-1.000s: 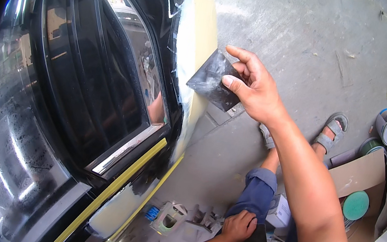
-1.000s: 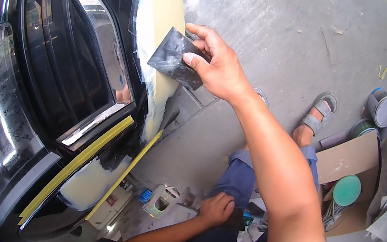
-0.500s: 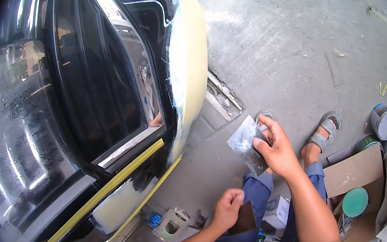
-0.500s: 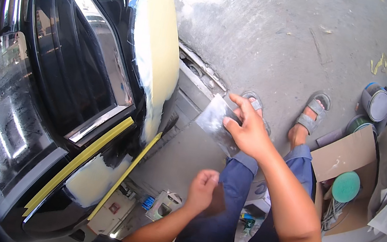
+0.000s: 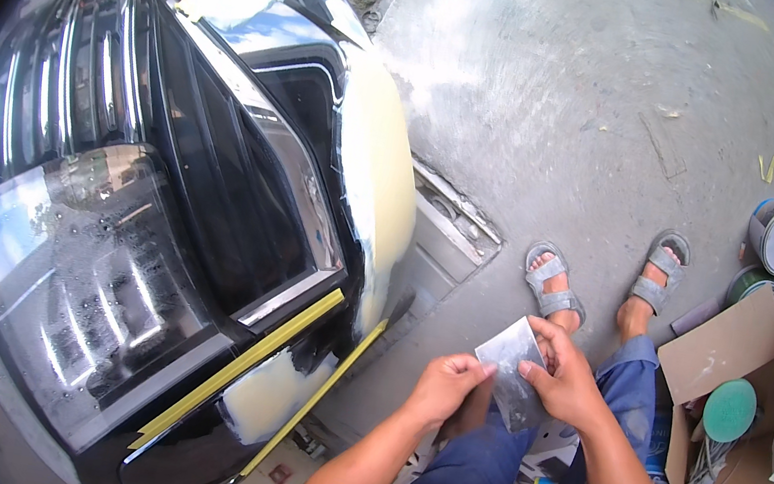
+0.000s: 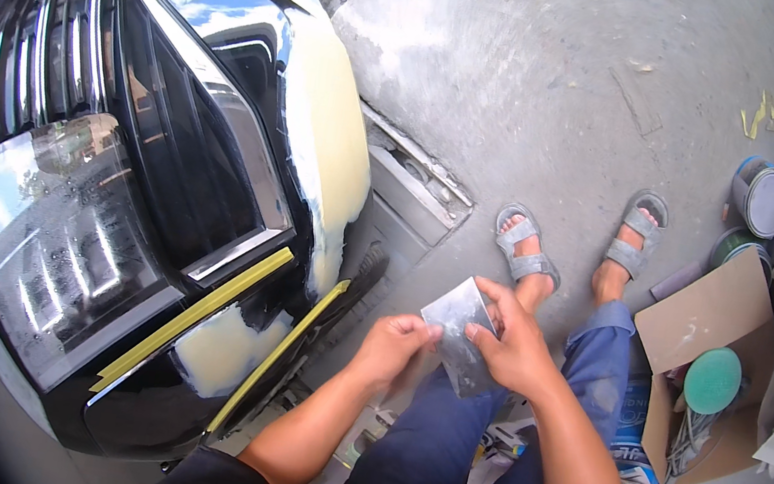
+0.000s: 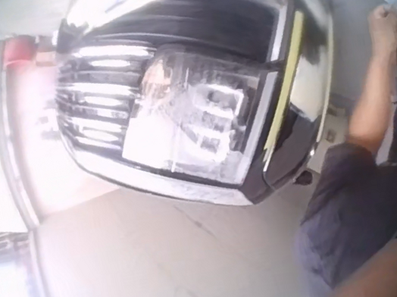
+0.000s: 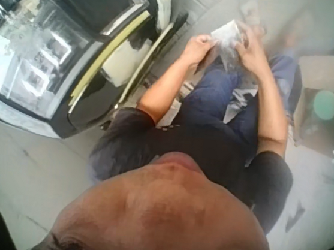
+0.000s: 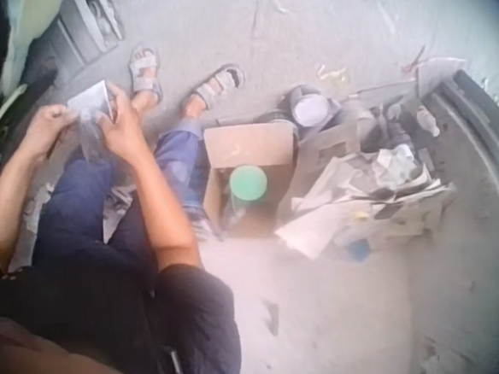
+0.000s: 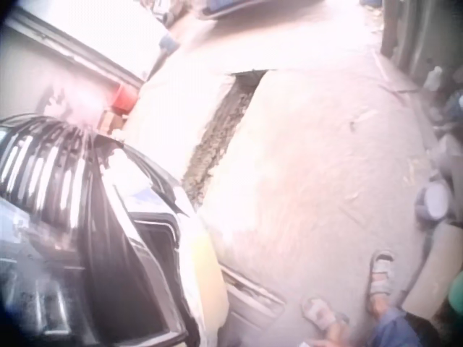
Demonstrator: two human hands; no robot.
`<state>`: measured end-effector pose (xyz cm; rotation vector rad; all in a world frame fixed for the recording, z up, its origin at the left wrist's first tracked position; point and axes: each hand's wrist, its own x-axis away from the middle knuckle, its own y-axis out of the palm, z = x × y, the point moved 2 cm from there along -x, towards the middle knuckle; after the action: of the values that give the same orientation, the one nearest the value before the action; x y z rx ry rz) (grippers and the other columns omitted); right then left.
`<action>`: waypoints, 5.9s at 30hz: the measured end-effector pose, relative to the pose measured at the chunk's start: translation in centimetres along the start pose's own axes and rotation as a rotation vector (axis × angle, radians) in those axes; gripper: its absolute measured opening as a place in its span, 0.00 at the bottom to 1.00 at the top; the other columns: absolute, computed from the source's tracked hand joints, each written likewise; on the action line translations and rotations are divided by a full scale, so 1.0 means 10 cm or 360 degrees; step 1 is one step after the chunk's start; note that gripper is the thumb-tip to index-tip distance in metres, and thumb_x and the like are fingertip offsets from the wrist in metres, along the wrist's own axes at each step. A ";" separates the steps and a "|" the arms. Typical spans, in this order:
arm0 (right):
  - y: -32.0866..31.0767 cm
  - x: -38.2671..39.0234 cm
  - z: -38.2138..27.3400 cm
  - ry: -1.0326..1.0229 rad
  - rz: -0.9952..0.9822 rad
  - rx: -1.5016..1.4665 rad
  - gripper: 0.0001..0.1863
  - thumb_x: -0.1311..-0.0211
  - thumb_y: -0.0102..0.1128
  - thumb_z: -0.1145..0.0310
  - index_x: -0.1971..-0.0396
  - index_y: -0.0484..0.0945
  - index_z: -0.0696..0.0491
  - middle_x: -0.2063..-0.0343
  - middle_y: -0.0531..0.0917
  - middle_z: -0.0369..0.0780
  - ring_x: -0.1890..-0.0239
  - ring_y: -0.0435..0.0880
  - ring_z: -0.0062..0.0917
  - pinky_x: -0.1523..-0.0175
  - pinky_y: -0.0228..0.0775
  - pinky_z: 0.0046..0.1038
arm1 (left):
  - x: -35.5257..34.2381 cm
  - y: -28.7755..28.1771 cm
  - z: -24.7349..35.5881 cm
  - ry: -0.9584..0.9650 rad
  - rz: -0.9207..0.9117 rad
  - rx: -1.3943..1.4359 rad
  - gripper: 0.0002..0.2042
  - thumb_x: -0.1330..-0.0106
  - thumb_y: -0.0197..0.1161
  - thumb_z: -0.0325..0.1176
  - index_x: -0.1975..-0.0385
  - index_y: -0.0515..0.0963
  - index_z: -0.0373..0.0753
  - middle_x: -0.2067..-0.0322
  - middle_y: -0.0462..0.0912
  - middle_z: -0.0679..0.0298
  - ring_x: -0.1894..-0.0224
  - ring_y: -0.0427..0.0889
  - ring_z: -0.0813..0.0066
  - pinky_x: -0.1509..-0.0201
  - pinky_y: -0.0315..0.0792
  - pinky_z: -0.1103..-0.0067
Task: The person prepares and applies body filler to a car's front bumper. They handle sanding blocks, scoop filler from a container, spread it onto a metal plate, and apply it to the bumper surface.
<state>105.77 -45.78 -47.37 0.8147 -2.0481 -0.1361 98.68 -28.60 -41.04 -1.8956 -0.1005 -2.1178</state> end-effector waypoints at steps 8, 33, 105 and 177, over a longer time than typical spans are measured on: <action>-0.24 0.25 0.06 0.0107 0.0041 -0.0282 0.46 0.45 0.62 0.81 0.30 0.46 0.52 0.64 0.81 0.41 0.67 0.80 0.22 0.60 0.71 0.24 | -0.16 -0.01 0.51 0.0122 0.0325 0.0159 0.13 0.32 0.58 0.42 0.67 0.77 0.37 0.77 0.77 0.67 0.83 0.68 0.84 0.82 0.61 0.85; -0.47 0.15 0.20 -0.0476 0.0750 0.0131 0.40 0.48 0.61 0.78 0.34 0.55 0.58 0.54 0.75 0.50 0.63 0.76 0.34 0.52 0.69 0.32 | -0.40 -0.17 1.54 0.0871 0.0629 -0.2582 0.16 0.36 0.56 0.29 0.48 0.72 0.35 0.54 0.79 0.49 0.51 0.77 0.50 0.46 0.70 0.65; -0.79 0.30 -0.02 -0.0444 0.0338 0.0327 0.32 0.43 0.61 0.73 0.37 0.62 0.52 0.69 0.81 0.47 0.67 0.82 0.41 0.59 0.72 0.35 | -0.01 0.08 0.55 0.0052 -0.0194 -0.1602 0.30 0.30 0.53 0.48 0.37 0.63 0.31 0.45 0.75 0.53 0.42 0.73 0.63 0.39 0.65 0.75; -1.46 0.92 -1.97 -0.0555 0.1482 0.0872 0.46 0.50 0.59 0.81 0.31 0.46 0.56 0.34 0.54 0.51 0.31 0.54 0.45 0.29 0.49 0.36 | 0.43 0.58 0.60 0.0982 0.0283 -0.1239 0.09 0.37 0.56 0.32 0.71 0.70 0.31 0.67 0.75 0.45 0.65 0.75 0.45 0.60 0.70 0.65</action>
<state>124.92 -58.63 -34.90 0.0574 -2.6325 0.8823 105.64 -33.41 -36.91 -1.3495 1.1117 -2.7129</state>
